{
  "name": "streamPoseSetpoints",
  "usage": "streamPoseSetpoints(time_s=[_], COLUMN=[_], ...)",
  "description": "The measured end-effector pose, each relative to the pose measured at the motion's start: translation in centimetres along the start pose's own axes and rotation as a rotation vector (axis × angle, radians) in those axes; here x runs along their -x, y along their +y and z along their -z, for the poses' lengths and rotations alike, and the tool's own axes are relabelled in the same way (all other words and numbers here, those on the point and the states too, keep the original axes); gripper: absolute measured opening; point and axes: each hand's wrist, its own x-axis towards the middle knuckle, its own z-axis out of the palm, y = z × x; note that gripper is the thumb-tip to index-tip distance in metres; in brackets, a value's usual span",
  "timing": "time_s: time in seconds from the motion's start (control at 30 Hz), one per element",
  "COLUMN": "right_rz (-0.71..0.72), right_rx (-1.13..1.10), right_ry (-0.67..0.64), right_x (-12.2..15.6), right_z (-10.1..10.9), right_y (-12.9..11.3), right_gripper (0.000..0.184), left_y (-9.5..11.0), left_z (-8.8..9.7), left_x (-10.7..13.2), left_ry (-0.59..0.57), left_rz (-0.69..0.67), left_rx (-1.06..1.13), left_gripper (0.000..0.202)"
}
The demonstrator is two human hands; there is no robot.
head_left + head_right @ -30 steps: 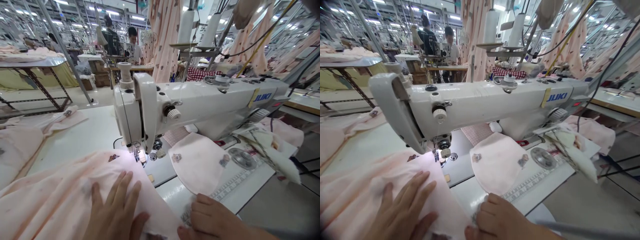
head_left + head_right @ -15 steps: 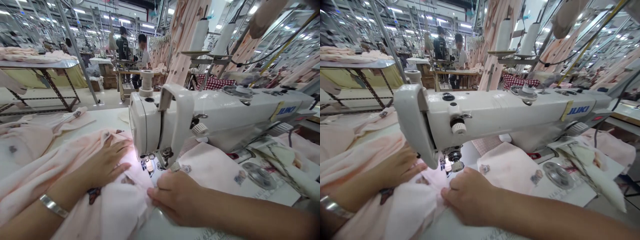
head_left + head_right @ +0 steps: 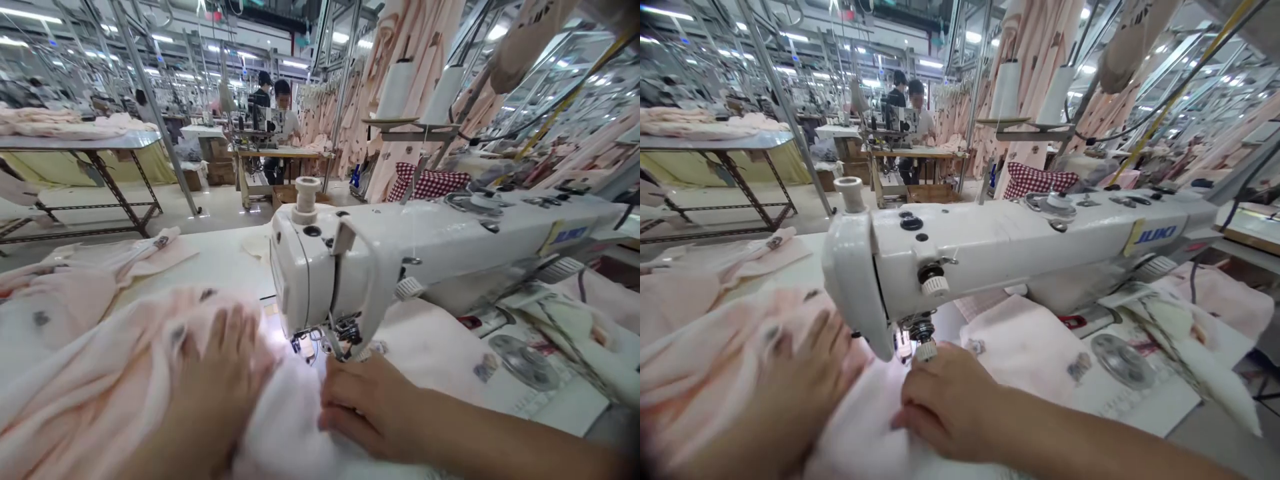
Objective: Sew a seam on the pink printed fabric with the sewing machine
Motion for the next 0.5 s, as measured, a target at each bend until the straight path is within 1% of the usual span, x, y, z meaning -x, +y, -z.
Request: streamPoseSetpoints(time_s=[0.03, 0.07, 0.1, 0.13, 0.17, 0.2, 0.23, 0.27, 0.33, 0.37, 0.43, 0.47, 0.5], right_rz=[-0.028, -0.063, -0.099, -0.132, -0.161, -0.193, -0.229, -0.274, -0.369, -0.413, -0.457, -0.454, -0.438], right_rx=[-0.05, -0.075, -0.08, -0.07, -0.051, -0.03, -0.014, -0.006, -0.003, 0.004, 0.027, 0.031, 0.035], right_ry=[0.023, 0.042, 0.05, 0.046, 0.051, 0.058, 0.066, 0.072, 0.065, 0.045, 0.006, -0.015, -0.03], right_x=[0.9, 1.9, 2.9, 3.9, 4.7, 5.5, 6.1, 6.5, 6.8, 6.8, 6.4, 6.3, 6.1], right_z=[0.4, 0.8, 1.1, 1.2, 1.3, 1.3, 1.1, 1.0, 0.5, 0.2, -0.4, -0.6, -0.7], right_y=[-0.6, -1.2, -1.8, -2.2, -2.6, -2.9, -3.2, -3.4, -3.8, -3.9, -4.0, -4.0, -3.9], right_gripper=[0.033, 0.03, 0.025, 0.02, 0.015, 0.012, 0.011, 0.01, 0.016, 0.025, 0.05, 0.053, 0.045], left_y=[1.5, 2.7, 3.5, 3.9, 3.8, 3.3, 2.5, 1.5, -0.2, -0.8, -1.3, -1.2, -1.0], left_z=[0.5, 1.0, 1.6, 2.3, 2.8, 3.3, 3.6, 3.8, 3.9, 4.0, 4.6, 5.1, 5.7], left_x=[1.8, 3.1, 3.9, 4.0, 3.5, 2.5, 1.2, -0.2, -2.4, -3.1, -3.1, -2.5, -1.6], left_ry=[-0.026, -0.069, -0.121, -0.172, -0.233, -0.282, -0.258, -0.199, -0.239, -0.268, -0.315, -0.318, -0.303], left_rz=[-0.005, -0.039, -0.085, -0.123, -0.175, -0.221, -0.121, -0.042, 0.022, 0.039, 0.078, 0.099, 0.13], left_rx=[-0.062, -0.196, -0.261, -0.289, -0.255, -0.19, -0.173, -0.112, 0.135, 0.231, 0.34, 0.362, 0.401], left_gripper=[0.039, 0.041, 0.04, 0.035, 0.029, 0.024, 0.021, 0.02, 0.017, 0.019, 0.027, 0.03, 0.032])
